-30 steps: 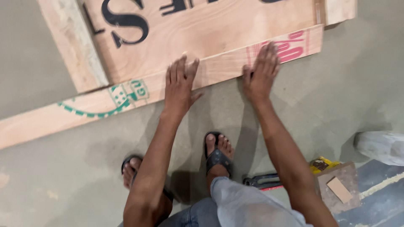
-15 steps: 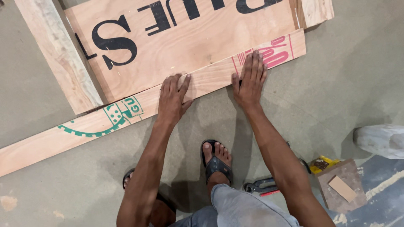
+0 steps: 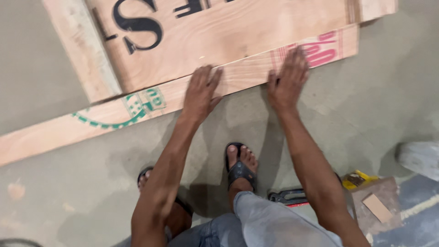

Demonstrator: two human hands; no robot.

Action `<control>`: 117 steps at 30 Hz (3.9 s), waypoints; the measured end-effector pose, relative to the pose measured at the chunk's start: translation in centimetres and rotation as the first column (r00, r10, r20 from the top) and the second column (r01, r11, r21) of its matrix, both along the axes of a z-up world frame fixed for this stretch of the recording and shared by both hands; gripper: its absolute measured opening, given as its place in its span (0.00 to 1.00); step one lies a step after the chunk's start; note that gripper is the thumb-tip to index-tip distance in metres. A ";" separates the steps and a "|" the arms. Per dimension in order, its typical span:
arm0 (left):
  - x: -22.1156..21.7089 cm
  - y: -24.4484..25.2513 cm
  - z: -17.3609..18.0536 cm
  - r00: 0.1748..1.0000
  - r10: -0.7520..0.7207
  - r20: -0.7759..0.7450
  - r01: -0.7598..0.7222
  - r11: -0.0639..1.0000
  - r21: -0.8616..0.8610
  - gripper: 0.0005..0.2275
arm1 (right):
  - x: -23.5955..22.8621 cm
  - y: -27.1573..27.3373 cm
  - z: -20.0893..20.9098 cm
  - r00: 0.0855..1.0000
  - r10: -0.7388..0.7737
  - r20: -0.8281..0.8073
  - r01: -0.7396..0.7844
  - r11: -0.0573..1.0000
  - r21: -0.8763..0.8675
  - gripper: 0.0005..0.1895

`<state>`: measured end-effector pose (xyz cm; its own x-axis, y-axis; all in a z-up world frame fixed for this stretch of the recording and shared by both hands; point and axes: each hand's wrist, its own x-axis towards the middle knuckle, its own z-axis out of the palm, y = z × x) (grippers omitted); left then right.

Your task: The person measures and cuts a wooden plank using a circular saw, then aligns and hammers nails to attach it to a larger wooden board. The person uses a square, pencil, hammer, and nails to complete the assembly.

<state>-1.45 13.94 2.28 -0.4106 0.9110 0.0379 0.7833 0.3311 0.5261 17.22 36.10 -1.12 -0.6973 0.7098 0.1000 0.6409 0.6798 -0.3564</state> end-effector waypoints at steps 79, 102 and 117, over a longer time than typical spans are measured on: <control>-1.7 -1.0 1.5 0.986 -0.064 -0.153 0.066 0.998 0.011 0.42 | 0.8 1.5 1.1 0.986 -0.039 -0.160 0.037 0.999 -0.015 0.34; -2.0 -0.9 0.8 0.986 -0.145 -0.078 0.146 0.989 0.011 0.43 | 16.0 7.0 5.4 0.787 -0.424 -0.448 0.141 0.831 -0.538 0.11; -2.0 -2.5 -2.7 0.994 -0.103 -0.023 0.103 0.995 -0.006 0.43 | 39.0 -22.7 8.6 0.616 -0.442 0.652 0.784 0.422 -0.455 0.10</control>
